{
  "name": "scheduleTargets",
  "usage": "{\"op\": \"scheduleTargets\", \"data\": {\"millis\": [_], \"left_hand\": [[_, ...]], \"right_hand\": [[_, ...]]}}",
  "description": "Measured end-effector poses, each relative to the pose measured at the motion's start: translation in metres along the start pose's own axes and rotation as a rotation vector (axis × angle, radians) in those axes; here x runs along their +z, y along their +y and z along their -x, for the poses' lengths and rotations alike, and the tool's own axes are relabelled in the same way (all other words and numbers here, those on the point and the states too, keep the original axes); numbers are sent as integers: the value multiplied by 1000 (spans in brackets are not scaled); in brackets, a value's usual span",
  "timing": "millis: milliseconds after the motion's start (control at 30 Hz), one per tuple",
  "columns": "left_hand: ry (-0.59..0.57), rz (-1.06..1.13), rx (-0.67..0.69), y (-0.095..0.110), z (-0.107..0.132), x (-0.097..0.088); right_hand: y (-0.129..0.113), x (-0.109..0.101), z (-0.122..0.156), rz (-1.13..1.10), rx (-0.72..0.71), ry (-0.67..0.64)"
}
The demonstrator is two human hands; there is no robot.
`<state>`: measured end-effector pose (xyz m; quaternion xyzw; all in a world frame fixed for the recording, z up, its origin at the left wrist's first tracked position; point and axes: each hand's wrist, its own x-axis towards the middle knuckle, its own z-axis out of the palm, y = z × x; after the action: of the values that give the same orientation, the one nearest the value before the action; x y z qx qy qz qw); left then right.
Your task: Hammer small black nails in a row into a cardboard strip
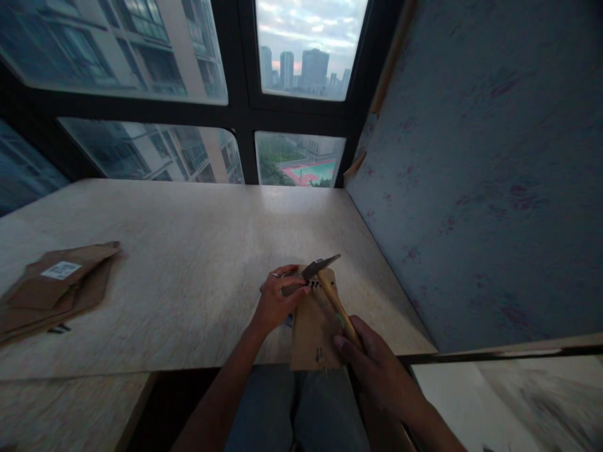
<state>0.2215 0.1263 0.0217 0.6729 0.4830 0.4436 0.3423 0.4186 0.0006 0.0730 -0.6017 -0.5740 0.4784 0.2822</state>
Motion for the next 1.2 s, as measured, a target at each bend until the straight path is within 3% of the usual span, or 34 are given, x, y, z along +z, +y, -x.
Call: {"op": "scheduleTargets", "data": {"millis": [167, 367, 633, 1033, 1200], "left_hand": [[26, 19, -18, -3, 2, 5], [55, 45, -6, -6, 5, 8], [100, 77, 7, -11, 6, 12], [70, 56, 6, -6, 7, 10], [82, 83, -7, -6, 7, 11]], "right_hand": [[3, 0, 0, -28, -12, 25], [-10, -10, 10, -34, -15, 72], [-34, -21, 25, 0, -5, -20], [-30, -19, 16, 238, 33, -26], [-33, -22, 18, 255, 2, 31]]}}
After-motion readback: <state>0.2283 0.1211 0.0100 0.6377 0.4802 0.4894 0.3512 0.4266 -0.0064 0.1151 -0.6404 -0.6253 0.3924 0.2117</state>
